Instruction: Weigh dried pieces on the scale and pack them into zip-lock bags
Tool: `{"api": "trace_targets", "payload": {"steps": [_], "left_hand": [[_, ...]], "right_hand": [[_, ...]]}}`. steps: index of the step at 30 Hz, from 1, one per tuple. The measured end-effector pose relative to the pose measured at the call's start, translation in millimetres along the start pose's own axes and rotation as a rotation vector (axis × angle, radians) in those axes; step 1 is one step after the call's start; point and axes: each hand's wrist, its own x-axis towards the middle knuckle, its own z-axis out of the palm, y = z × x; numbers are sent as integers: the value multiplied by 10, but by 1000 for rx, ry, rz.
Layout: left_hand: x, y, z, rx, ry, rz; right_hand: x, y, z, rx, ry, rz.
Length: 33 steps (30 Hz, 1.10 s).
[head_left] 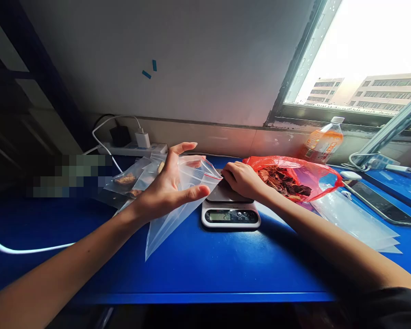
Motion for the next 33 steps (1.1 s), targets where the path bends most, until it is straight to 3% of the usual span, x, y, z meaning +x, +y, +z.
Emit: {"api": "trace_targets", "payload": {"steps": [9,13,16,19,23,27,33], "left_hand": [[-4,-15,29,-9,-18,6],[-25,-33,34,-11,-26,14],[-52,-81,71,22,-22,57],[-71,-127,135,62,-8,79],[-88,-122,213,75,0,34],[-106,-94,241,126,17,47],[-96,-129,259,39,57,96]], "right_hand": [[-29,-4,42,122,167,104],[42,21,-10,388,345,256],[107,-63,-200,706,440,312],[146,-281,-445,1042,431,340],[183,-633,-636,1256,414,339],[247,-814,-607,1377,437,289],[255,-856,-520,1409,391,222]]}}
